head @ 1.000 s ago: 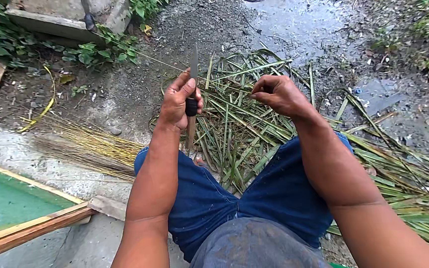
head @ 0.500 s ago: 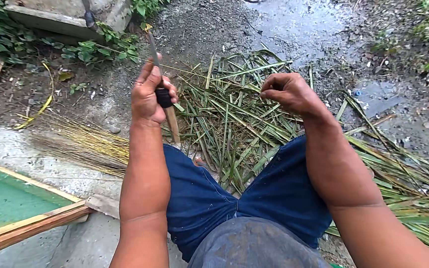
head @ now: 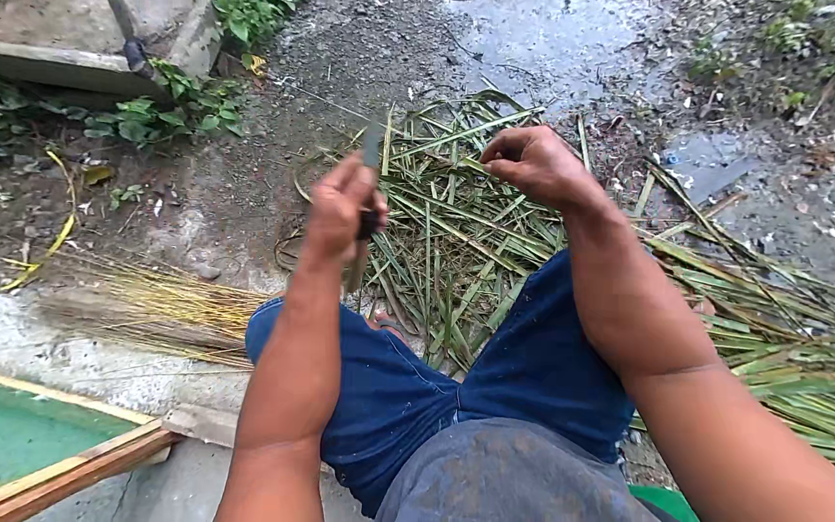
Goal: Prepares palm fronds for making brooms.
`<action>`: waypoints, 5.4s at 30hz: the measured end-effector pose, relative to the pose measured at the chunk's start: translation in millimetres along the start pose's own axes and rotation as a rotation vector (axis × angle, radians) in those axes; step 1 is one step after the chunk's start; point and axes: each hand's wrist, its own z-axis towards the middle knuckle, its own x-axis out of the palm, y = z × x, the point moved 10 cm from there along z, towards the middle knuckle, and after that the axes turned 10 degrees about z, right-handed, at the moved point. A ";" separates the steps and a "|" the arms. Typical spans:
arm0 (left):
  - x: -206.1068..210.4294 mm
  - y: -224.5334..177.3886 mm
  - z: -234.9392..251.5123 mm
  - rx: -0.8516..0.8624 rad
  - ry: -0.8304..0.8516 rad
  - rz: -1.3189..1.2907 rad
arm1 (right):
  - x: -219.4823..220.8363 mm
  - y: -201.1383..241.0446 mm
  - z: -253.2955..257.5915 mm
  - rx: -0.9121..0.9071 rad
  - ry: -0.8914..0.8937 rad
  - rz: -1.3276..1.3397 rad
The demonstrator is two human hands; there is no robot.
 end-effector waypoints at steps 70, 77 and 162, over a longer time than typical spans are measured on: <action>-119.3 -7.3 8.8 0.135 -0.293 -0.413 | -9.1 -6.1 -7.5 -0.027 0.092 -0.051; -213.6 19.8 -20.7 0.202 -0.817 -0.647 | -59.6 -28.0 -11.3 0.132 -0.108 -0.190; -55.3 12.4 16.1 -0.001 -0.235 -0.486 | 41.6 -2.8 -8.8 0.040 0.238 0.116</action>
